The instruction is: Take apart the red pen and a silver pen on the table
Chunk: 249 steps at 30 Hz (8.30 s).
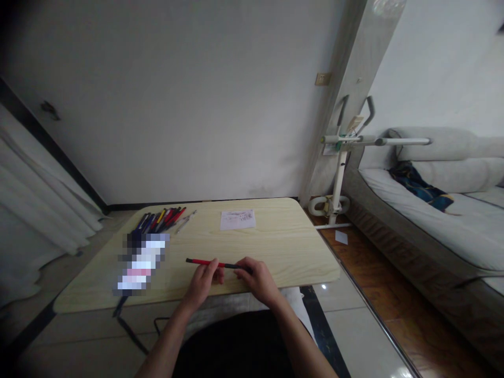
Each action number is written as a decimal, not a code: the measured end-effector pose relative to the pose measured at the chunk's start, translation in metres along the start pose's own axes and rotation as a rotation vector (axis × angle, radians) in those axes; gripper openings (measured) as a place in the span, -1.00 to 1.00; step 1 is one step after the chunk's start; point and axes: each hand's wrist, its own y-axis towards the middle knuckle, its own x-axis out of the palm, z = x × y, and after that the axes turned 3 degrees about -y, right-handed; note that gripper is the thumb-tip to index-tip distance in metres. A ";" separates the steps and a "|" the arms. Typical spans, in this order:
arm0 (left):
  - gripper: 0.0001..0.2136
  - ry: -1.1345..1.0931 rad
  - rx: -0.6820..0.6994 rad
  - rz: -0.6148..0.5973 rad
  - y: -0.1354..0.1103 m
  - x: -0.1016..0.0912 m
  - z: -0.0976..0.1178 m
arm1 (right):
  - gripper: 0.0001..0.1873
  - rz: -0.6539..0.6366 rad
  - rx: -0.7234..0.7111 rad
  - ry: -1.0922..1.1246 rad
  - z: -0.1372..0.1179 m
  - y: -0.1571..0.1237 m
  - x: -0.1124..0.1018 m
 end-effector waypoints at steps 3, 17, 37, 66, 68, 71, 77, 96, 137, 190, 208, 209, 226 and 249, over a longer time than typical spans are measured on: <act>-0.55 -0.012 0.002 0.003 0.000 0.000 -0.001 | -0.86 -0.004 0.001 -0.006 0.001 0.000 0.000; -0.56 -0.059 0.011 0.000 0.001 0.001 0.001 | -0.72 -0.038 -0.021 -0.014 -0.003 -0.001 0.000; -0.56 0.069 0.044 0.029 0.004 0.005 -0.008 | -0.89 0.018 0.038 0.073 0.005 0.000 0.003; -0.58 -0.052 0.042 -0.002 0.001 0.005 -0.005 | -0.86 0.001 0.023 0.001 0.004 -0.001 0.002; -0.58 -0.030 0.031 -0.002 0.001 0.005 -0.006 | -0.86 -0.012 0.015 0.011 0.003 -0.001 0.000; -0.58 0.000 0.022 0.002 0.001 0.004 -0.005 | -0.85 -0.016 0.013 0.023 0.001 -0.001 -0.001; -0.54 0.048 0.024 0.026 0.001 0.005 -0.003 | -0.83 0.022 0.039 0.004 0.006 -0.001 0.001; -0.51 0.079 0.019 0.055 0.001 0.007 0.000 | -0.83 -0.007 0.029 -0.017 0.004 -0.001 0.000; -0.55 0.053 0.026 0.007 0.001 0.005 -0.005 | -0.83 -0.022 -0.003 -0.023 -0.003 -0.001 -0.002; -0.55 0.031 -0.003 -0.010 0.001 0.004 -0.006 | -0.69 -0.128 -0.066 -0.123 -0.005 -0.003 -0.002; -0.55 0.127 0.026 0.026 0.004 0.007 -0.012 | -0.79 -0.078 -0.059 -0.133 0.000 -0.003 0.000; -0.55 0.125 0.030 0.023 0.004 0.007 -0.013 | -0.78 -0.081 -0.068 -0.145 -0.001 -0.003 -0.001; -0.55 0.082 0.031 -0.019 0.001 0.005 -0.001 | -0.73 -0.166 -0.147 -0.273 -0.001 -0.002 -0.002; -0.51 0.138 0.039 0.101 0.004 0.007 -0.004 | -0.74 -0.120 -0.051 -0.095 -0.005 -0.002 -0.002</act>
